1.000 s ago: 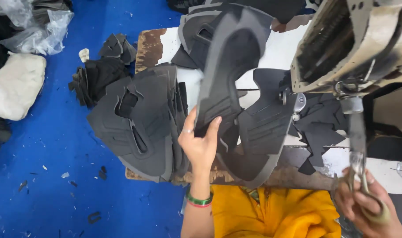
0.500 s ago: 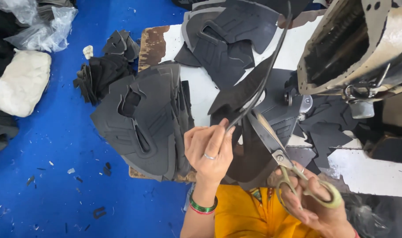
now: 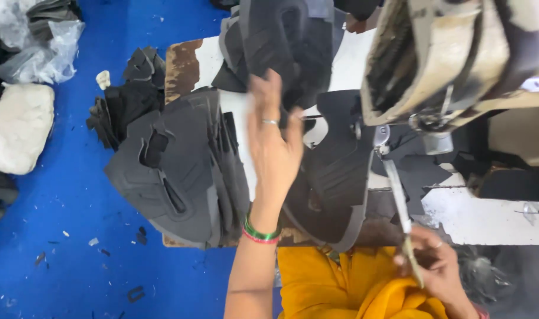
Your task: The person stitches various components of a shoe upper using an industrial sewing machine.
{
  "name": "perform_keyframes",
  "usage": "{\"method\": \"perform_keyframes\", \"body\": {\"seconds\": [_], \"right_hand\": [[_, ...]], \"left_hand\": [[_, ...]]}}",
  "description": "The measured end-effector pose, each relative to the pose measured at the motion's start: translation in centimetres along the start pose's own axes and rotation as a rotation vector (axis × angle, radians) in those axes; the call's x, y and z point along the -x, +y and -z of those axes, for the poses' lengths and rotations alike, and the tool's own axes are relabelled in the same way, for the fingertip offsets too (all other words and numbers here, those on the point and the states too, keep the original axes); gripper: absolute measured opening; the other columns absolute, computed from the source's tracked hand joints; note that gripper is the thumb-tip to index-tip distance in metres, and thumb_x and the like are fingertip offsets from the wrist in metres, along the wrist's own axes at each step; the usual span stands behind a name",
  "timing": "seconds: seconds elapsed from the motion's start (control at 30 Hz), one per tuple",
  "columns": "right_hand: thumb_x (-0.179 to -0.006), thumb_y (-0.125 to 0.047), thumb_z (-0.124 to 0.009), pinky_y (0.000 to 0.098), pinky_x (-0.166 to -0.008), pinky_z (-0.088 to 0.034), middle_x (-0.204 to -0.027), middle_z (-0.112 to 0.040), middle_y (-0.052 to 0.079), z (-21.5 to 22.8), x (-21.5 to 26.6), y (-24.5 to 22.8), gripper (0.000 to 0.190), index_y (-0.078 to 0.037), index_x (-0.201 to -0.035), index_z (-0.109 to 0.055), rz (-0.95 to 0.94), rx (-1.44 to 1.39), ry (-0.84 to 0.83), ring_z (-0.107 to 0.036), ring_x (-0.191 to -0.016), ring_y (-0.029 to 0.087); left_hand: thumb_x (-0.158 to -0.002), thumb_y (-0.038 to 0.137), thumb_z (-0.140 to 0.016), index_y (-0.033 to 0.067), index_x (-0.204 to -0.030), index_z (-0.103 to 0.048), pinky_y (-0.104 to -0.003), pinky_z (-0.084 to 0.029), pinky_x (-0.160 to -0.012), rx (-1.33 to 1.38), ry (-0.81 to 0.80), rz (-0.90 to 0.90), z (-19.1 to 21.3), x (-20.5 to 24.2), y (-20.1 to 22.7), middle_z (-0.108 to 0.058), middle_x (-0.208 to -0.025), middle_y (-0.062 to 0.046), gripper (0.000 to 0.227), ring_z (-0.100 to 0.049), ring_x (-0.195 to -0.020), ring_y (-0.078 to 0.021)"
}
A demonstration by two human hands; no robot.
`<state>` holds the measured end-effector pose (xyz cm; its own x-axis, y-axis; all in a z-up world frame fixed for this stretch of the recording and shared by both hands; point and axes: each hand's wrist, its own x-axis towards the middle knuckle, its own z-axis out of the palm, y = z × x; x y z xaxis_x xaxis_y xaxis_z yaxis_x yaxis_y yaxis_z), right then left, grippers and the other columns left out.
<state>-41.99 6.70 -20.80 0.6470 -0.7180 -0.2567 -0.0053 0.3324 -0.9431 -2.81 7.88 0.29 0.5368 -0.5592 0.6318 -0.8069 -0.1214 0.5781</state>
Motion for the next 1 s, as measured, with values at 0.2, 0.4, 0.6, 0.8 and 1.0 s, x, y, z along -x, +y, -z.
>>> {"method": "perform_keyframes", "body": {"seconds": [0.2, 0.4, 0.6, 0.8, 1.0], "right_hand": [[-0.088, -0.007, -0.08, 0.0389, -0.065, -0.055, -0.091, -0.074, 0.022, -0.9, -5.4, -9.0, 0.055, -0.002, -0.139, -0.059, -0.236, 0.758, 0.494, -0.07, -0.073, 0.03], [-0.085, -0.009, -0.079, 0.0403, -0.083, -0.054, -0.122, -0.069, 0.019, -5.3, -6.5, -16.8, 0.052, -0.004, -0.133, -0.062, 0.328, 1.27, 0.346, -0.067, -0.104, 0.034], [-0.089, -0.001, -0.07, 0.0217, -0.071, -0.052, -0.112, -0.071, 0.003, -10.1, -7.2, -16.7, 0.044, -0.007, -0.132, -0.064, 0.304, 0.313, 0.0, -0.064, -0.088, 0.007], [-0.086, 0.002, -0.076, 0.018, -0.058, -0.041, -0.097, -0.065, -0.001, -10.1, -7.9, -15.8, 0.041, -0.007, -0.126, -0.072, 0.268, 0.256, 0.006, -0.05, -0.068, 0.001], [-0.084, 0.001, -0.078, 0.017, -0.057, -0.041, -0.095, -0.065, -0.003, -10.8, -8.6, -16.8, 0.043, -0.009, -0.126, -0.071, 0.326, 0.322, 0.045, -0.049, -0.067, 0.0]], "left_hand": [[-0.095, 0.004, -0.076, -0.0011, -0.144, -0.062, -0.029, -0.046, -0.109, 0.917, -0.362, 0.48, -5.3, 6.9, 0.0, -0.065, -0.146, -0.014, 0.051, -0.06, -0.127, -0.0137], [-0.091, -0.001, -0.075, -0.0019, -0.135, -0.066, -0.028, -0.048, -0.109, 0.836, -0.381, 0.54, -3.9, 6.1, 2.2, -0.069, -0.139, -0.011, 0.046, -0.062, -0.127, -0.0129], [-0.094, 0.0, -0.074, -0.0015, -0.138, -0.066, -0.025, -0.053, -0.096, 0.807, -0.334, 0.592, -3.8, 6.0, 3.9, -0.075, -0.122, -0.01, 0.045, -0.066, -0.107, -0.0095], [-0.095, 0.0, -0.073, -0.002, -0.137, -0.065, -0.024, -0.053, -0.096, 0.773, -0.339, 0.554, -3.7, 5.4, 4.3, -0.075, -0.122, -0.009, 0.043, -0.065, -0.107, -0.0089], [-0.092, -0.004, -0.074, -0.0029, -0.134, -0.067, -0.025, -0.052, -0.098, 0.713, -0.322, 0.493, -4.8, 4.9, 3.2, -0.073, -0.122, -0.009, 0.042, -0.066, -0.11, -0.0108]]}}
